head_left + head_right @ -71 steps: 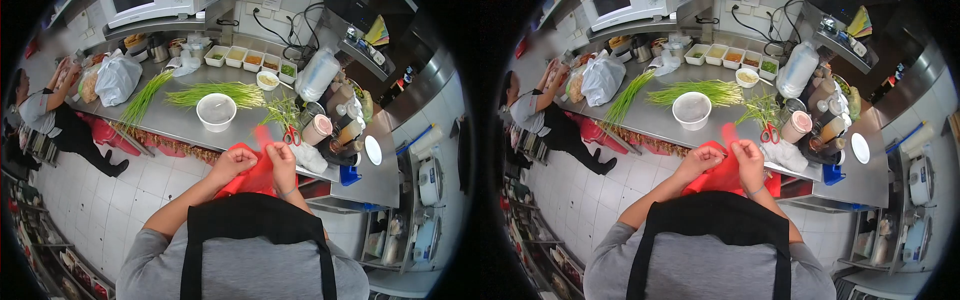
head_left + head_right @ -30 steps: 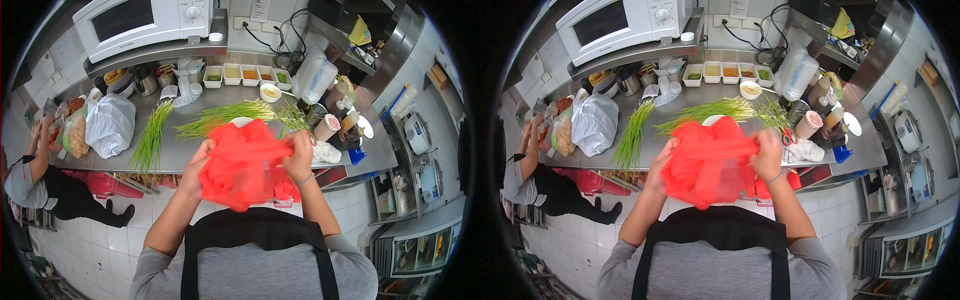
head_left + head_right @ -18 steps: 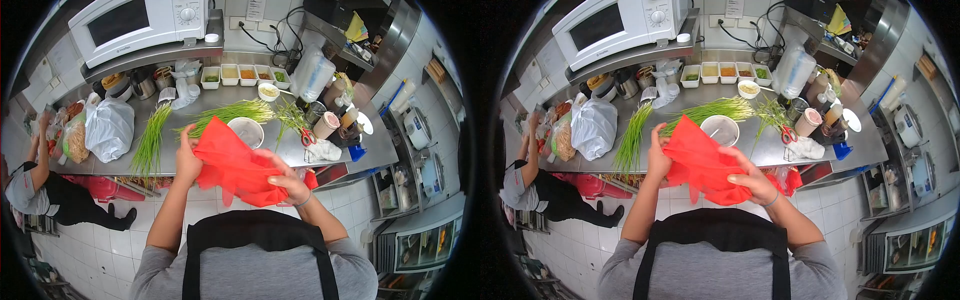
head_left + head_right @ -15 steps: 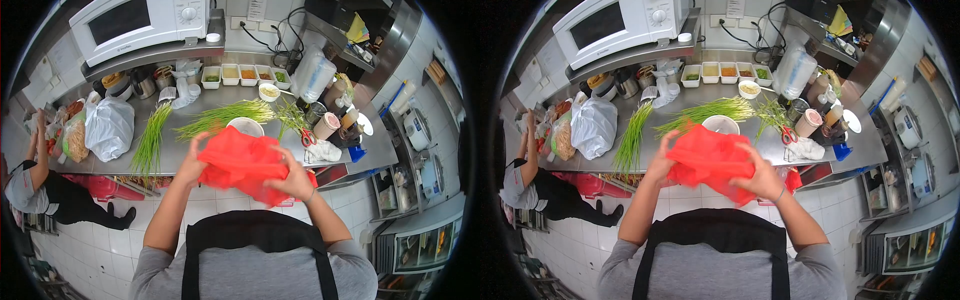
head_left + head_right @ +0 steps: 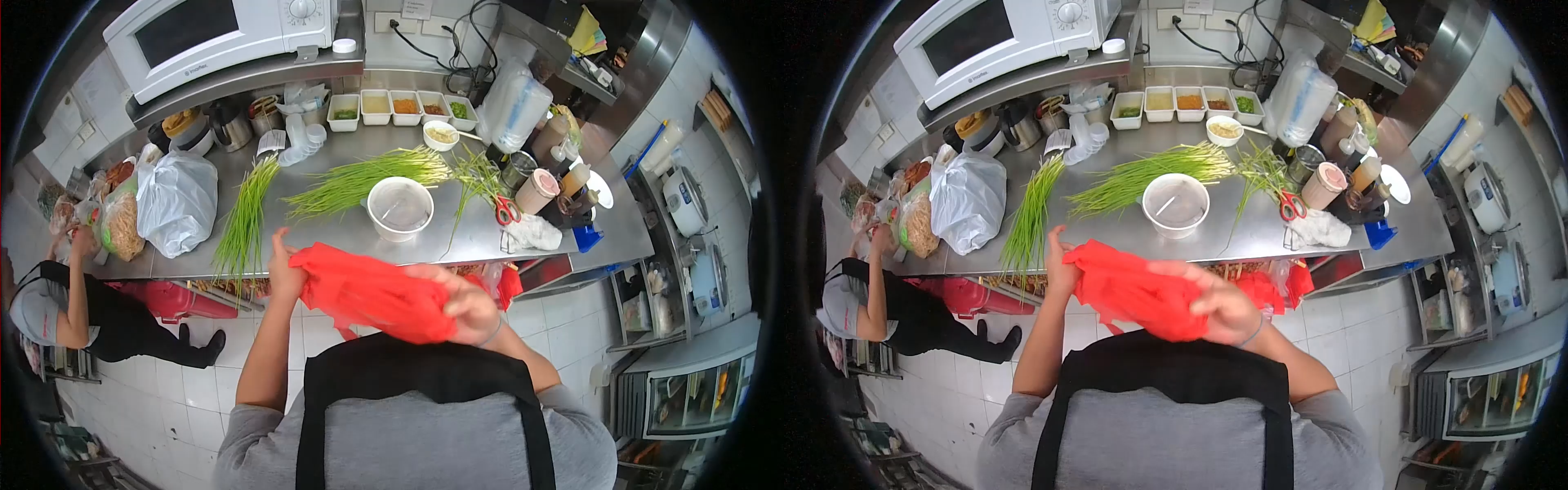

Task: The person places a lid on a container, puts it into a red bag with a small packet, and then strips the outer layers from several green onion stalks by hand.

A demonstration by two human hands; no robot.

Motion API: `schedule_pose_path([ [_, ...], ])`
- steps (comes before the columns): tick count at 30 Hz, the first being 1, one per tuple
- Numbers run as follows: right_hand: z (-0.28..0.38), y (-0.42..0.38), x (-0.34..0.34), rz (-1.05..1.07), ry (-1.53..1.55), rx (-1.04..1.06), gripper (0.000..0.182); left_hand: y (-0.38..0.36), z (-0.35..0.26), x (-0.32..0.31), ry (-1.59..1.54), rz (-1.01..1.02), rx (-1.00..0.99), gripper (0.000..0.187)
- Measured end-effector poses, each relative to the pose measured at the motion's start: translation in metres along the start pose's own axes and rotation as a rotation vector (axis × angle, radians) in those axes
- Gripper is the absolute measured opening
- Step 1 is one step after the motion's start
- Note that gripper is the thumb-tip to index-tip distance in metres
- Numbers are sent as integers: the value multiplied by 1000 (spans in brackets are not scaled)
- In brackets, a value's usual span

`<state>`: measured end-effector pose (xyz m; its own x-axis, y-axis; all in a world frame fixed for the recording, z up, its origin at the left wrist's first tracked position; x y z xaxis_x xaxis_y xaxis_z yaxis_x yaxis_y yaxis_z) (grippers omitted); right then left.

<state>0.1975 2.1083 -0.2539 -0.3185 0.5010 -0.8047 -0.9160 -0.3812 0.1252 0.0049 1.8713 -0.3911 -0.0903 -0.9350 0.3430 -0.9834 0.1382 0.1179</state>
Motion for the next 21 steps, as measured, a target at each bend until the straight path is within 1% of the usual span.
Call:
schedule_pose_path([
  [1, -1, -1, 26, 87, 26, 44, 54, 0, 6, -1, -128, 9, 5, 63],
  [2, 7, -9, 54, -96, -403, 47, 31, -7, -9, 3, -442, 120, 171, 60],
  [3, 19, -5, 60, -270, -885, 11, 27, -19, -41, 13, -757, 232, 337, 58],
  [4, 28, -4, 64, -446, -1365, -28, 22, -29, -60, 17, -1070, 345, 504, 55],
  [5, 28, -11, 101, -612, -1911, 61, 25, -39, -61, 19, -1018, 503, 338, 47],
  [7, 17, -13, 122, -782, -2170, -289, 32, -63, -62, 23, -892, 801, 9, 35],
  [8, 7, -11, 127, -741, -2213, -419, 35, -68, -65, 24, -528, 819, -100, 30],
  [10, -16, -1, 129, -642, -2281, -684, 39, -73, -80, 24, 206, 805, -291, 21],
  [11, -20, -2, 130, -492, -2062, -486, 37, -57, -40, 32, 488, 461, -394, 25],
  [12, -20, 0, 132, -351, -1827, -302, 34, -49, -33, 43, 686, 265, -276, 31],
  [13, -19, 5, 133, -222, -1579, -125, 33, -44, -31, 53, 757, 220, -328, 30],
  [14, -11, 11, 137, -308, -1381, -267, 28, -42, -29, 63, 721, 300, -228, 38],
  [15, -3, 17, 139, -416, -1185, -388, 25, -42, -39, 67, 669, 293, -234, 43],
  [16, 9, 25, 136, -553, -1102, -366, 22, -44, -49, 69, 615, 286, -239, 48],
  [17, 13, 31, 164, -718, -912, -194, 30, -45, -57, 71, 561, 280, -242, 54],
  [18, 22, 39, 173, -988, -902, -179, 38, -42, -62, 73, 544, 287, -240, 59],
  [20, 28, 57, 179, -1055, -847, -227, 34, -32, -73, 76, 513, 299, -243, 71],
  [21, 30, 64, 182, -1087, -820, -249, 33, -27, -77, 76, 514, 268, -247, 72],
])
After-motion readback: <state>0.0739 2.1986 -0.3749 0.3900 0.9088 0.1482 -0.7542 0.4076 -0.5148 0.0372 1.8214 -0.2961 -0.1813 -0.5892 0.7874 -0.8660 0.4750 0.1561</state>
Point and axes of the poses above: each hand's wrist, its own y-axis towards the middle knuckle, its own x-axis out of the back of the hand, z = x × y, the point moved 1 cm from there along y, towards the middle knuckle, and after that the axes turned 5 degrees about -y, right-handed, at the moved point
